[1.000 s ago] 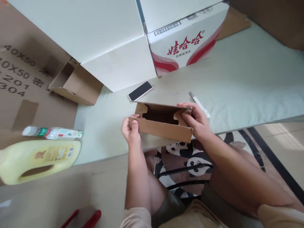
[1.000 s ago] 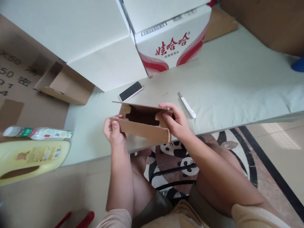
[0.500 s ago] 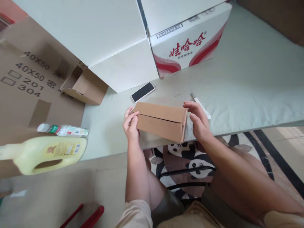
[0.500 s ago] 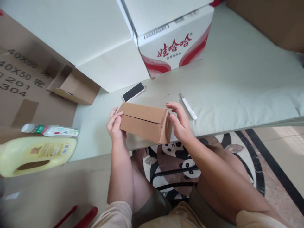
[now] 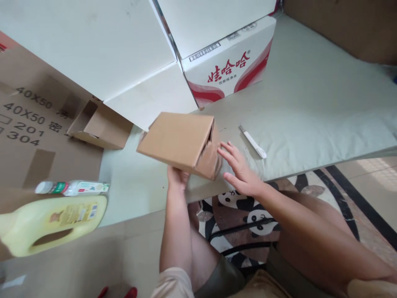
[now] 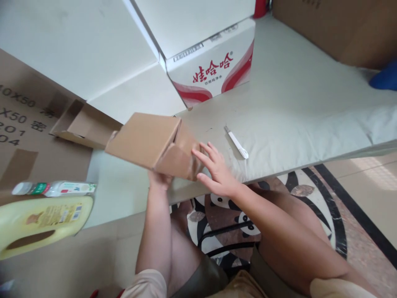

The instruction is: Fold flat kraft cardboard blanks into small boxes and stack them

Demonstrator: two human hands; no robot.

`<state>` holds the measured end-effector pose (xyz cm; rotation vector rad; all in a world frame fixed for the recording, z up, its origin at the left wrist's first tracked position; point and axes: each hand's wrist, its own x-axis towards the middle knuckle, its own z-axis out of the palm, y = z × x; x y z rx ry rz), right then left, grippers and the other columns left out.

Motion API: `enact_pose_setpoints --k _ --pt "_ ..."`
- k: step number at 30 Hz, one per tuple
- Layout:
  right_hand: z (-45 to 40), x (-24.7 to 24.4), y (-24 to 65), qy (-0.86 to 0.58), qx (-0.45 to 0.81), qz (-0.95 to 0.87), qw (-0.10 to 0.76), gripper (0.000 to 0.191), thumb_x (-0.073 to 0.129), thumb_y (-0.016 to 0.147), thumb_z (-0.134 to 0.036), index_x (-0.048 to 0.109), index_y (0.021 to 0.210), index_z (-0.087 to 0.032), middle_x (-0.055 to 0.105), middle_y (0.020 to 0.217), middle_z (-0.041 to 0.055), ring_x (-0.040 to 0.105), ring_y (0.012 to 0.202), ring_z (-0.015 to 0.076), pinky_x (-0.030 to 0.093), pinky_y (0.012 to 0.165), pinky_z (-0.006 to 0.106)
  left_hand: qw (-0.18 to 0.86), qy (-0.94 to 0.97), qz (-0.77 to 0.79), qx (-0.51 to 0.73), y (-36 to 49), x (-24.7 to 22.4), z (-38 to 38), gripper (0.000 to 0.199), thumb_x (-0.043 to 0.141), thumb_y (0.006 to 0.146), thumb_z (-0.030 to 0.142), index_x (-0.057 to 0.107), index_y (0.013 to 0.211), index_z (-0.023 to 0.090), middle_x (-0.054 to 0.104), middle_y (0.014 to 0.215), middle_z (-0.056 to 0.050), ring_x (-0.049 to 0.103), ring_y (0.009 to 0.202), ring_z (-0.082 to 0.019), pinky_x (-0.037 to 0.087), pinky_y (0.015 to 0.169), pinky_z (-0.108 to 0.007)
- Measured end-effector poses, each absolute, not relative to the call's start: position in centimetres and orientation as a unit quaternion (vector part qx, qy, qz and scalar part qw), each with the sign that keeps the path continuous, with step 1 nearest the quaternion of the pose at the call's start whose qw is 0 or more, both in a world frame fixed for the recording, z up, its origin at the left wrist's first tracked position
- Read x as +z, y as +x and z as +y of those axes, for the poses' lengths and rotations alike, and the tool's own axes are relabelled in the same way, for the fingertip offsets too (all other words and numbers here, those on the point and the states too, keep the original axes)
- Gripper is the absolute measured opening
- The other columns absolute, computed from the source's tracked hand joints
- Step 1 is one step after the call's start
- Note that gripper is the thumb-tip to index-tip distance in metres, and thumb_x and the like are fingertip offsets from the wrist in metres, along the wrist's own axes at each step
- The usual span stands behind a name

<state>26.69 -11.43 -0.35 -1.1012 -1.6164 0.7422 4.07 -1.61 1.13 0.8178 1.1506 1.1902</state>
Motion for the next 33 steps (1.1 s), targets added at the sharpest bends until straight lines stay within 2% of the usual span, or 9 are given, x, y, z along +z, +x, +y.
enact_pose_setpoints --k 5,10,15,18,22,25,28,30,33 --pt "-11.7 0.3 27.9 -0.448 0.267 -0.660 0.541 0.072 0.048 0.099 -0.048 0.025 0.166 -0.036 0.011 0.177 0.0002 0.015 0.163 0.0347 0.017 0.133 0.060 0.693 0.340 0.474 0.424 5.0 -0.6 -3.3 0.088 0.060 0.069 0.093 0.073 0.112 0.018 0.079 0.113 -0.015 0.071 0.120 -0.036 0.062 0.093 -0.043" --pt "-11.8 0.8 29.1 -0.464 0.345 -0.617 0.533 0.074 0.047 0.094 -0.037 0.028 0.165 -0.038 0.015 0.176 -0.0099 0.012 0.164 0.0292 0.013 0.135 0.054 0.650 0.379 0.516 0.409 5.0 -1.6 -3.7 0.079 0.077 0.060 0.085 0.075 0.105 0.019 0.080 0.113 -0.012 0.071 0.119 -0.030 0.059 0.098 -0.036" --pt "-11.6 1.1 29.4 -0.446 0.399 -0.542 0.590 0.062 0.052 0.093 -0.052 0.047 0.154 -0.040 0.023 0.174 -0.0100 0.014 0.164 0.0270 0.020 0.134 0.053 0.643 0.416 0.559 0.319 5.5 -1.0 -4.0 0.062 0.073 0.071 0.079 0.071 0.081 0.018 0.067 0.058 -0.001 0.061 0.050 -0.016 0.047 0.047 -0.027" --pt "-11.3 1.6 29.5 -0.449 0.397 -0.543 0.588 0.051 0.056 0.093 -0.059 0.062 0.138 -0.036 0.025 0.174 -0.0053 0.014 0.164 0.0293 0.023 0.132 0.054 0.654 0.440 0.559 0.259 5.8 -0.7 -4.3 0.046 0.077 0.076 0.063 0.064 0.070 0.019 0.055 0.046 0.003 0.047 0.039 -0.011 0.031 0.038 -0.022" --pt "-11.0 1.9 29.8 -0.464 0.398 -0.559 0.560 0.044 0.059 0.094 -0.054 0.066 0.132 -0.033 0.028 0.173 0.0006 0.019 0.163 0.0319 0.023 0.130 0.059 0.618 0.501 0.557 0.238 5.8 -0.5 -4.0 0.032 0.078 0.075 0.049 0.071 0.079 0.018 0.065 0.058 -0.002 0.066 0.059 -0.018 0.036 0.044 -0.022" --pt "-10.8 1.8 29.8 -0.464 0.428 -0.563 0.533 0.042 0.061 0.094 -0.049 0.065 0.133 -0.034 0.030 0.173 0.0015 0.022 0.162 0.0313 0.027 0.129 0.059 0.492 0.563 0.552 0.369 5.3 0.1 -3.8 0.043 0.078 0.077 0.050 0.074 0.109 0.020 0.078 0.110 -0.012 0.073 0.106 -0.029 0.058 0.076 -0.034" --pt "-10.6 1.7 29.4 -0.440 0.461 -0.572 0.517 0.041 0.061 0.095 -0.051 0.066 0.133 -0.036 0.028 0.174 -0.0002 0.022 0.162 0.0298 0.028 0.129 0.057 0.336 0.675 0.455 0.474 4.8 1.3 -4.0 0.058 0.069 0.084 0.062 0.069 0.129 0.025 0.064 0.146 -0.012 0.049 0.147 -0.033 0.042 0.119 -0.052" --pt "-10.5 1.6 29.0 -0.418 0.474 -0.590 0.503 0.042 0.059 0.095 -0.055 0.066 0.132 -0.036 0.030 0.173 -0.0003 0.024 0.162 0.0294 0.028 0.129 0.056 0.252 0.755 0.378 0.472 4.7 1.6 -4.3 0.056 0.057 0.090 0.068 0.073 0.124 0.026 0.066 0.142 -0.009 0.043 0.152 -0.033 0.027 0.128 -0.057" --pt "-10.1 1.4 28.7 -0.409 0.465 -0.612 0.493 0.047 0.049 0.099 -0.059 0.064 0.136 -0.034 0.042 0.167 0.0033 0.038 0.155 0.0281 0.035 0.126 0.053 0.164 0.781 0.330 0.504 5.0 0.9 -4.5 0.055 0.038 0.100 0.064 0.075 0.116 0.026 0.072 0.128 -0.008 0.049 0.146 -0.031 0.026 0.129 -0.058"
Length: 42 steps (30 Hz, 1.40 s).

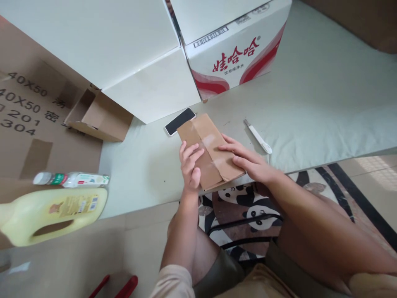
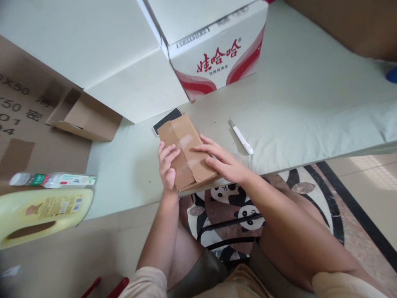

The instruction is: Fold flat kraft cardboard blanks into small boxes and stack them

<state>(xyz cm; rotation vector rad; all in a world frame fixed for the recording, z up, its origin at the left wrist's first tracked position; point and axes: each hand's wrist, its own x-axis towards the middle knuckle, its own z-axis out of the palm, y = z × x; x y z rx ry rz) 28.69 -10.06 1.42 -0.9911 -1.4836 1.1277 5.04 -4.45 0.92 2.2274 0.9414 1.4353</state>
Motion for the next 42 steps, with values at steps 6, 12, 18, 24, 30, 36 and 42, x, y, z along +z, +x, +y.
enact_pose_setpoints --k 6,12,18,24,30,36,42 --pt "-8.8 0.5 31.6 -0.731 0.173 -0.541 0.378 0.048 0.054 0.092 -0.040 0.064 0.134 -0.018 0.070 0.127 0.0190 0.066 0.115 0.0355 0.053 0.097 0.055 0.112 0.773 0.304 0.545 5.6 -1.2 -4.1 0.052 0.026 0.107 0.051 0.070 0.122 0.027 0.069 0.127 -0.006 0.050 0.144 -0.028 0.031 0.126 -0.056" --pt "-8.5 0.2 34.5 -0.836 0.128 -0.517 0.134 0.057 0.052 0.085 -0.027 0.059 0.140 -0.016 0.073 0.108 0.0205 0.067 0.089 0.0341 0.049 0.073 0.043 0.097 0.773 0.290 0.556 6.0 -0.7 -4.1 0.052 0.025 0.107 0.050 0.069 0.122 0.027 0.069 0.126 -0.006 0.053 0.141 -0.027 0.034 0.125 -0.054" --pt "-7.7 1.8 33.5 -0.717 0.317 -0.453 0.425 0.034 0.049 0.084 -0.030 0.068 0.111 -0.025 0.060 0.062 0.0010 0.055 0.056 0.0192 0.043 0.056 0.032 0.068 0.783 0.287 0.548 6.7 -0.2 -4.4 0.049 0.026 0.107 0.046 0.068 0.122 0.026 0.071 0.123 -0.006 0.056 0.137 -0.026 0.038 0.123 -0.054" --pt "-7.8 5.4 31.9 -0.488 0.293 -0.472 0.673 0.027 0.062 0.087 -0.042 0.063 0.111 -0.029 0.061 0.078 0.0014 0.058 0.064 0.0176 0.045 0.057 0.033 0.042 0.779 0.292 0.553 8.1 0.3 -5.3 0.046 0.026 0.107 0.040 0.066 0.125 0.024 0.071 0.121 -0.006 0.060 0.131 -0.024 0.038 0.123 -0.051" --pt "-10.0 9.6 28.0 -0.477 0.197 -0.565 0.643 0.022 0.066 0.094 -0.047 0.063 0.103 -0.027 0.054 0.069 -0.0023 0.046 0.055 0.0122 0.036 0.051 0.029 0.028 0.784 0.337 0.521 9.4 1.0 -6.8 0.044 0.030 0.107 0.041 0.064 0.126 0.021 0.071 0.122 -0.008 0.065 0.122 -0.024 0.035 0.125 -0.055" --pt "-9.1 9.8 25.2 -0.508 0.189 -0.694 0.474 0.027 0.057 0.098 -0.036 0.066 0.121 -0.025 0.076 0.103 0.0059 0.072 0.086 0.0204 0.055 0.073 0.033 0.021 0.793 0.339 0.506 9.5 0.9 -7.1 0.044 0.030 0.107 0.041 0.061 0.130 0.022 0.072 0.125 -0.008 0.065 0.123 -0.021 0.034 0.127 -0.051" --pt "-8.7 8.9 24.8 -0.538 0.091 -0.751 0.373 0.029 0.053 0.097 -0.028 0.069 0.120 -0.023 0.078 0.102 0.0070 0.069 0.083 0.0226 0.049 0.072 0.035 0.017 0.793 0.337 0.508 9.3 0.6 -6.8 0.042 0.028 0.107 0.041 0.060 0.130 0.025 0.074 0.125 -0.006 0.067 0.122 -0.020 0.037 0.126 -0.050"
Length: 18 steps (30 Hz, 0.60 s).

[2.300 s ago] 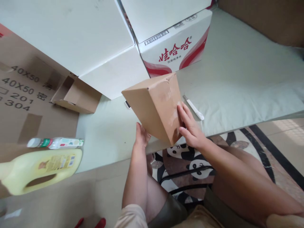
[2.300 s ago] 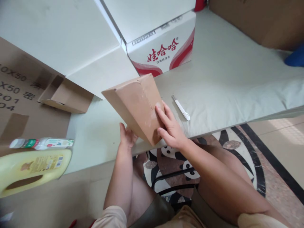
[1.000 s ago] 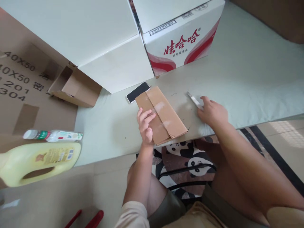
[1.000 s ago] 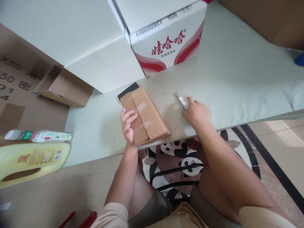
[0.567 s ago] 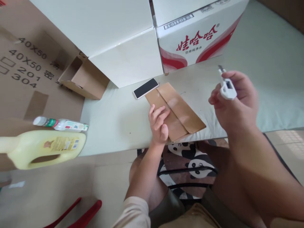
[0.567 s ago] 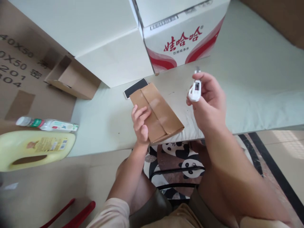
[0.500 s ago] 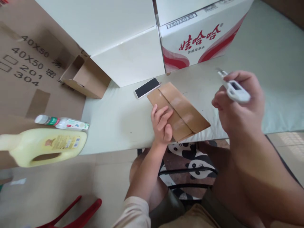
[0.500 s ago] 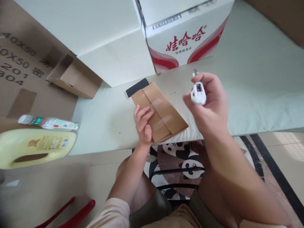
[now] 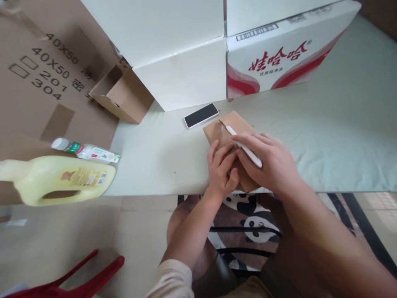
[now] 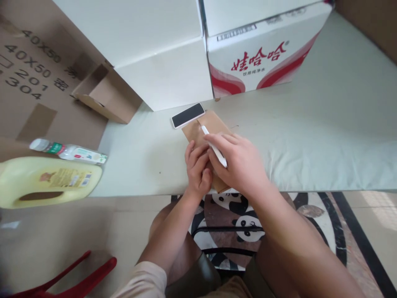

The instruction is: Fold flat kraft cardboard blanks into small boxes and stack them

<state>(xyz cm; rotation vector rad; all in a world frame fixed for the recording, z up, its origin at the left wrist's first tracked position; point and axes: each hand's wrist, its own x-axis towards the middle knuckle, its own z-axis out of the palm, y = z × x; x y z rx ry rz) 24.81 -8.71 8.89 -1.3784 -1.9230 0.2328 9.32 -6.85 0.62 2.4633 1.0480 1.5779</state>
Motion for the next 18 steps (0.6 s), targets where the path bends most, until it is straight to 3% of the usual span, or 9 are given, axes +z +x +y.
enact_pose_setpoints --k 6,18 --pt "-9.3 9.0 24.2 -0.546 0.015 -0.767 0.335 0.025 0.054 0.096 -0.027 0.072 0.112 -0.023 0.076 0.099 0.0065 0.062 0.079 0.0216 0.042 0.072 0.034 0.023 0.784 0.323 0.529 9.5 0.7 -6.8 0.038 0.033 0.106 0.038 0.063 0.123 0.023 0.075 0.119 -0.006 0.068 0.120 -0.020 0.036 0.126 -0.048" --pt "-10.2 8.9 24.8 -0.531 0.008 -0.734 0.424 0.021 0.054 0.093 -0.029 0.075 0.093 -0.024 0.072 0.075 0.0033 0.054 0.066 0.0181 0.038 0.066 0.035 0.014 0.784 0.341 0.519 9.4 0.6 -6.8 0.044 0.029 0.107 0.043 0.065 0.123 0.022 0.074 0.120 -0.007 0.067 0.119 -0.021 0.038 0.124 -0.050"
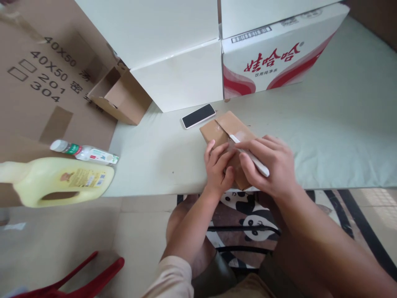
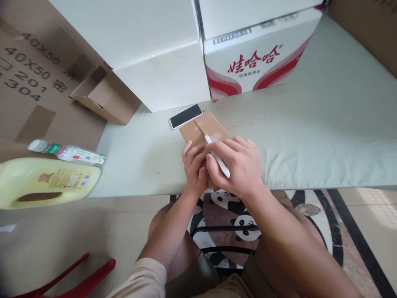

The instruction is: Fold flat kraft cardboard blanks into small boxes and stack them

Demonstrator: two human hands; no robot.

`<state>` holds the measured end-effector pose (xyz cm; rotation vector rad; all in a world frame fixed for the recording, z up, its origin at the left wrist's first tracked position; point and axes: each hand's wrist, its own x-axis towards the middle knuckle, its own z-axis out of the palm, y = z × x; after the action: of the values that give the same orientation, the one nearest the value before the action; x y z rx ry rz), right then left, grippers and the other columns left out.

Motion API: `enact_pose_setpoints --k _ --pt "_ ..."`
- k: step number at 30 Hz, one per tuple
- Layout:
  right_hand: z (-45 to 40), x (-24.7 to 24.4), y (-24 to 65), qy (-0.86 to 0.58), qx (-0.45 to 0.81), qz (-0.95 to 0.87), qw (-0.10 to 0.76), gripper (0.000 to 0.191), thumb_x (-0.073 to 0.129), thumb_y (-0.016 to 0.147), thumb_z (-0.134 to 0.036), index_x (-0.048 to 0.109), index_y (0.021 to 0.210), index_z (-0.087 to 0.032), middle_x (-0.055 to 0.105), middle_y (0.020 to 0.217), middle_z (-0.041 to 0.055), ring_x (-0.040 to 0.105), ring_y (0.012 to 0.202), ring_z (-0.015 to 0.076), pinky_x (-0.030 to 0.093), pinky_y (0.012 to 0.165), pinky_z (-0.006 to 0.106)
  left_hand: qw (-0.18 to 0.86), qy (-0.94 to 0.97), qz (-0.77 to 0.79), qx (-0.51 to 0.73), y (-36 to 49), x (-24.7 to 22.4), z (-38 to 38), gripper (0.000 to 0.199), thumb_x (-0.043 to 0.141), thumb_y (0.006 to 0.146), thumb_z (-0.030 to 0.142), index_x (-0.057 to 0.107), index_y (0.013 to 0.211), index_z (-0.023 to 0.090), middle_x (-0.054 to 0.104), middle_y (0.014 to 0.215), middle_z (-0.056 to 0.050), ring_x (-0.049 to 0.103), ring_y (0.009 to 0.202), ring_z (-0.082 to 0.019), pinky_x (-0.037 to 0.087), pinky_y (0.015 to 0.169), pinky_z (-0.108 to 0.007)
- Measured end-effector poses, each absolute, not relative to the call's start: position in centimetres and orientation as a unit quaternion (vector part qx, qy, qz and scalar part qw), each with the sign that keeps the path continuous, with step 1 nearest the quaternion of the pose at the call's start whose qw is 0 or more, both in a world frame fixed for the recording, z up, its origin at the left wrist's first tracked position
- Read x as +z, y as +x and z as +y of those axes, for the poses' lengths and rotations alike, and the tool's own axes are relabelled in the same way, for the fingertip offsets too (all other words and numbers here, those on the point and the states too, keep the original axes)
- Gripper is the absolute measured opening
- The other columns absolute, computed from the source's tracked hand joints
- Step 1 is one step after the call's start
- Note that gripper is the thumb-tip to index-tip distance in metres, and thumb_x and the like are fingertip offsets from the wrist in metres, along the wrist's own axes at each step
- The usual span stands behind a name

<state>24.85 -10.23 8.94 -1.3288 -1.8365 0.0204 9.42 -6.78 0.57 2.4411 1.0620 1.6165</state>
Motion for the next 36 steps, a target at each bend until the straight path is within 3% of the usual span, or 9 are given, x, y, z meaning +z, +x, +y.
enact_pose_setpoints --k 8,15,24,29,36 --pt "-12.0 7.9 26.5 -0.450 -0.065 -0.732 0.507 0.017 0.056 0.088 -0.023 0.072 0.093 -0.026 0.061 0.058 0.0003 0.048 0.060 0.0186 0.033 0.062 0.038 -0.008 0.774 0.333 0.538 9.4 0.6 -6.6 0.049 0.027 0.107 0.046 0.067 0.118 0.020 0.074 0.120 -0.010 0.069 0.116 -0.021 0.043 0.120 -0.049" --pt "-12.5 6.3 27.5 -0.396 -0.097 -0.735 0.542 0.022 0.053 0.080 -0.017 0.069 0.093 -0.024 0.058 0.058 -0.0020 0.047 0.055 0.0161 0.031 0.058 0.035 -0.013 0.777 0.326 0.538 9.5 0.5 -6.4 0.047 0.027 0.107 0.043 0.066 0.117 0.020 0.076 0.117 -0.010 0.070 0.114 -0.022 0.043 0.120 -0.050" --pt "-11.9 5.2 26.7 -0.432 -0.125 -0.743 0.496 0.021 0.054 0.079 -0.020 0.069 0.091 -0.027 0.063 0.061 -0.0011 0.049 0.056 0.0171 0.033 0.061 0.037 0.000 0.778 0.327 0.536 9.4 0.1 -6.2 0.047 0.026 0.106 0.042 0.066 0.120 0.021 0.075 0.118 -0.008 0.069 0.115 -0.023 0.039 0.122 -0.050" --pt "-11.7 5.6 26.3 -0.487 -0.130 -0.747 0.435 0.024 0.059 0.084 -0.022 0.074 0.102 -0.027 0.067 0.068 -0.0003 0.048 0.063 0.0176 0.033 0.065 0.037 -0.011 0.773 0.319 0.548 9.5 0.2 -6.0 0.046 0.028 0.107 0.043 0.067 0.116 0.021 0.074 0.118 -0.009 0.070 0.113 -0.022 0.043 0.119 -0.050" --pt "-12.3 5.6 27.2 -0.382 -0.116 -0.729 0.557 0.029 0.055 0.078 -0.015 0.072 0.098 -0.027 0.060 0.063 -0.0017 0.051 0.057 0.0160 0.036 0.061 0.036 -0.012 0.771 0.328 0.546 9.5 0.5 -6.1 0.048 0.027 0.107 0.043 0.069 0.116 0.021 0.075 0.114 -0.008 0.069 0.112 -0.023 0.042 0.119 -0.049"
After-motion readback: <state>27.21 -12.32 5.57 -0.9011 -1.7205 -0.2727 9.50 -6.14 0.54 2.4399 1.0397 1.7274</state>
